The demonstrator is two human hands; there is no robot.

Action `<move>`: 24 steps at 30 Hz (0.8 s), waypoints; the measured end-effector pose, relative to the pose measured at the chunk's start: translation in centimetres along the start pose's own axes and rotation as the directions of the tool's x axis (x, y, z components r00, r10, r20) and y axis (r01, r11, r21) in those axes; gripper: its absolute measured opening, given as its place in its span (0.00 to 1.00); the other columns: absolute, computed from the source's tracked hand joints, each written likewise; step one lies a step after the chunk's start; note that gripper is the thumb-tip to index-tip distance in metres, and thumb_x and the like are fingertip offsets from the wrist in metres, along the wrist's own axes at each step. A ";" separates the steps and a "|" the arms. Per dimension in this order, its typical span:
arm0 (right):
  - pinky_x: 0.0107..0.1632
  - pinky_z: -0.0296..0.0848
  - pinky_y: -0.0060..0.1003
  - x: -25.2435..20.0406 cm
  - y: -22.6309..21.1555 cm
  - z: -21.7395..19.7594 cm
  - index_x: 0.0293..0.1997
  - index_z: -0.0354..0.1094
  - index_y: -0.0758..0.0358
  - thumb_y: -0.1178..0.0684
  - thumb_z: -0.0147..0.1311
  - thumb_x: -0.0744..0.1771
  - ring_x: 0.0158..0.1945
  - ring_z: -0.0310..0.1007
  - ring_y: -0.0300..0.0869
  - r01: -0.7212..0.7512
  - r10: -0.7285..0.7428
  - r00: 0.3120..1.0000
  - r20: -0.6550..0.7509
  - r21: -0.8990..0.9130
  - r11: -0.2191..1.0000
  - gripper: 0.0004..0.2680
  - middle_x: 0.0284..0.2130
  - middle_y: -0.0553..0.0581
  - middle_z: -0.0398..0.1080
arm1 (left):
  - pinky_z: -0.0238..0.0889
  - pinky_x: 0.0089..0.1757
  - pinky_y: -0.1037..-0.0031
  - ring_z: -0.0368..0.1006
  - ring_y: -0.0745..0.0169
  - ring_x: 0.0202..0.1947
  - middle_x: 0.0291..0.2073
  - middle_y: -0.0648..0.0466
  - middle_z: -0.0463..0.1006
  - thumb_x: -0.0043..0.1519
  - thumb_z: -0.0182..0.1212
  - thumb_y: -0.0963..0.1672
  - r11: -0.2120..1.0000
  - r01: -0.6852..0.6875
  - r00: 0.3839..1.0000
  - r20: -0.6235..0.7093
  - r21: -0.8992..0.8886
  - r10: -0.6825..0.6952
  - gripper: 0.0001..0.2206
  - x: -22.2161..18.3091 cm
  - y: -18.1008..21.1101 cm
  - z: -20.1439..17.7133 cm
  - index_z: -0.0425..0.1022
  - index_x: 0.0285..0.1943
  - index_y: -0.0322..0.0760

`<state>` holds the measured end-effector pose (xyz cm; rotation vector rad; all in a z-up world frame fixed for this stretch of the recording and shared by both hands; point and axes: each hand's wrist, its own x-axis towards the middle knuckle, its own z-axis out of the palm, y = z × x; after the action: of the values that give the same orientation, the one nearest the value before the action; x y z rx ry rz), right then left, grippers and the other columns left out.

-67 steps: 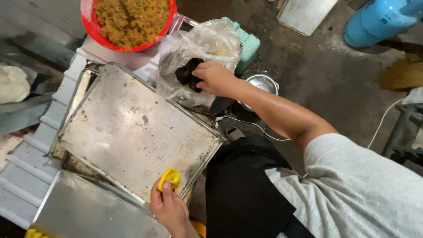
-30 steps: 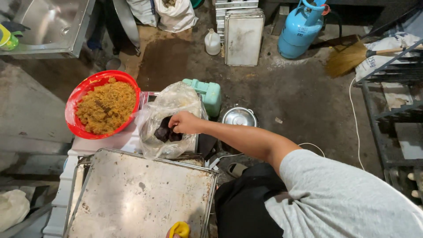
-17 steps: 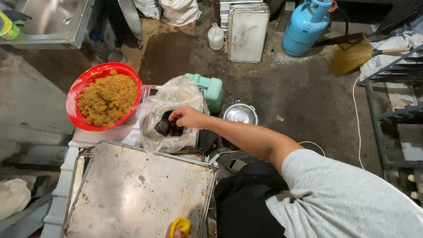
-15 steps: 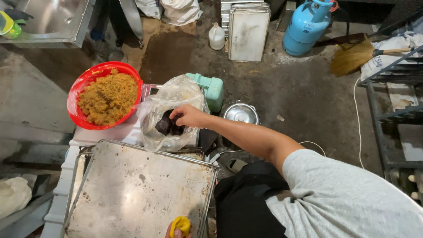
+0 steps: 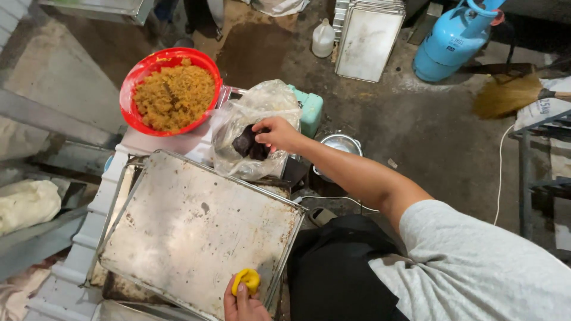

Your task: Manually filling and rolling yellow dough into cylindrical shapes on baking sheets.

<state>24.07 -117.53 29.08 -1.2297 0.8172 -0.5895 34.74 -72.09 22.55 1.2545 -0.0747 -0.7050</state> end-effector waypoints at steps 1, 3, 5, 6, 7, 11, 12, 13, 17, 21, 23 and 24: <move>0.23 0.70 0.28 -0.2 -0.1 0.3 0.52 0.73 0.73 0.61 0.58 0.64 0.21 0.65 0.36 -0.002 0.002 1.000 0.001 0.000 1.000 0.13 0.25 0.55 0.70 | 0.70 0.50 0.54 0.72 0.37 0.49 0.53 0.30 0.71 0.68 0.49 0.38 1.000 0.001 1.000 -0.002 0.000 -0.001 0.16 -0.4 0.8 0.8 0.63 0.64 0.21; 0.25 0.68 0.29 -0.4 -0.5 0.5 0.48 0.75 0.72 0.63 0.59 0.63 0.24 0.66 0.37 -0.041 0.040 0.998 -0.056 -0.009 0.999 0.10 0.33 0.58 0.75 | 0.67 0.54 0.47 0.67 0.28 0.56 0.60 0.29 0.64 0.69 0.44 0.40 0.986 0.165 0.982 -0.091 -0.016 -0.165 0.15 -0.9 2.4 2.5 0.60 0.64 0.24; 0.42 0.70 0.35 -2.5 -2.0 1.0 0.53 0.72 0.72 0.60 0.59 0.62 0.40 0.69 0.44 0.061 -0.069 0.996 -0.059 -0.131 0.990 0.15 0.44 0.62 0.72 | 0.64 0.56 0.49 0.65 0.31 0.57 0.60 0.28 0.63 0.69 0.42 0.41 0.976 0.212 0.973 -0.087 -0.048 -0.215 0.19 -0.3 2.4 2.8 0.57 0.67 0.22; 0.59 0.73 0.40 -3.3 -2.9 1.4 0.58 0.69 0.73 0.57 0.59 0.61 0.57 0.72 0.51 0.163 -0.179 0.983 -0.044 -0.252 0.954 0.20 0.55 0.65 0.69 | 0.62 0.58 0.50 0.63 0.33 0.59 0.61 0.27 0.62 0.68 0.40 0.41 0.963 0.255 0.962 -0.084 -0.086 -0.262 0.22 0.0 2.5 3.0 0.54 0.70 0.20; 0.59 0.73 0.40 -5.1 -4.5 2.2 0.58 0.69 0.73 0.57 0.59 0.61 0.57 0.72 0.51 0.167 -0.182 0.983 -0.038 -0.250 0.954 0.20 0.55 0.65 0.69 | 0.62 0.58 0.50 0.63 0.33 0.59 0.61 0.27 0.62 0.68 0.40 0.41 0.965 0.248 0.963 -0.087 -0.087 -0.255 0.22 -0.2 3.2 4.1 0.54 0.70 0.20; 0.48 0.70 0.36 -12.6 -5.0 6.2 0.58 0.69 0.60 0.62 0.51 0.65 0.44 0.70 0.41 0.543 -0.426 0.784 0.452 -0.165 0.824 0.15 0.41 0.53 0.70 | 0.62 0.57 0.54 0.68 0.38 0.53 0.56 0.29 0.69 0.70 0.41 0.40 0.978 0.177 0.982 -0.047 -0.106 -0.182 0.20 -1.2 4.9 7.3 0.59 0.69 0.19; 0.45 0.78 0.34 -14.7 -3.7 7.2 0.57 0.69 0.65 0.61 0.57 0.67 0.42 0.78 0.41 0.560 -0.455 0.684 0.570 -0.011 0.828 0.12 0.45 0.56 0.76 | 0.64 0.54 0.60 0.71 0.40 0.51 0.54 0.29 0.72 0.71 0.41 0.40 0.983 0.166 0.985 -0.028 -0.073 -0.168 0.19 -1.4 5.1 8.0 0.62 0.69 0.19; 0.45 0.78 0.34 -16.2 -3.4 8.4 0.57 0.69 0.65 0.61 0.57 0.67 0.42 0.78 0.41 0.559 -0.456 0.688 0.565 -0.012 0.829 0.12 0.45 0.56 0.76 | 0.64 0.54 0.60 0.71 0.40 0.51 0.54 0.29 0.72 0.71 0.41 0.40 0.983 0.169 0.985 -0.024 -0.069 -0.171 0.19 -1.4 5.1 8.1 0.62 0.69 0.19; 0.43 0.77 0.39 -20.0 -2.4 11.3 0.52 0.68 0.67 0.59 0.57 0.65 0.40 0.77 0.50 0.476 -0.281 0.688 0.669 -0.125 0.870 0.11 0.42 0.60 0.76 | 0.65 0.52 0.61 0.71 0.42 0.52 0.56 0.33 0.73 0.73 0.40 0.42 0.974 0.197 0.980 0.011 -0.114 -0.197 0.19 -1.2 4.4 8.1 0.64 0.68 0.23; 0.47 0.75 0.40 -20.1 0.2 12.4 0.49 0.71 0.64 0.57 0.58 0.64 0.43 0.76 0.51 0.565 -0.312 0.647 0.695 -0.162 0.809 0.10 0.42 0.56 0.76 | 0.62 0.56 0.51 0.68 0.33 0.56 0.57 0.26 0.70 0.73 0.35 0.44 0.984 0.174 0.982 0.079 -0.040 -0.170 0.23 -1.1 4.4 7.1 0.60 0.71 0.20; 0.47 0.75 0.41 -20.5 0.0 12.3 0.49 0.71 0.62 0.57 0.57 0.65 0.43 0.75 0.51 0.542 -0.291 0.654 0.698 -0.165 0.824 0.10 0.42 0.57 0.76 | 0.64 0.55 0.55 0.70 0.36 0.55 0.56 0.29 0.72 0.72 0.38 0.44 0.991 0.117 0.987 0.118 -0.059 -0.109 0.22 -0.6 3.1 6.1 0.63 0.70 0.20; 0.46 0.74 0.41 -20.9 -0.1 12.8 0.50 0.71 0.61 0.57 0.57 0.65 0.42 0.75 0.51 0.525 -0.265 0.630 0.730 -0.149 0.838 0.09 0.42 0.57 0.75 | 0.65 0.54 0.59 0.72 0.40 0.53 0.55 0.31 0.74 0.72 0.41 0.45 0.995 0.040 0.992 0.120 -0.095 -0.028 0.22 -0.9 2.7 5.1 0.65 0.69 0.20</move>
<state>22.03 -93.98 35.37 -1.8363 -0.0207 -0.2851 33.05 -75.55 26.98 1.1222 -0.1157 -0.8034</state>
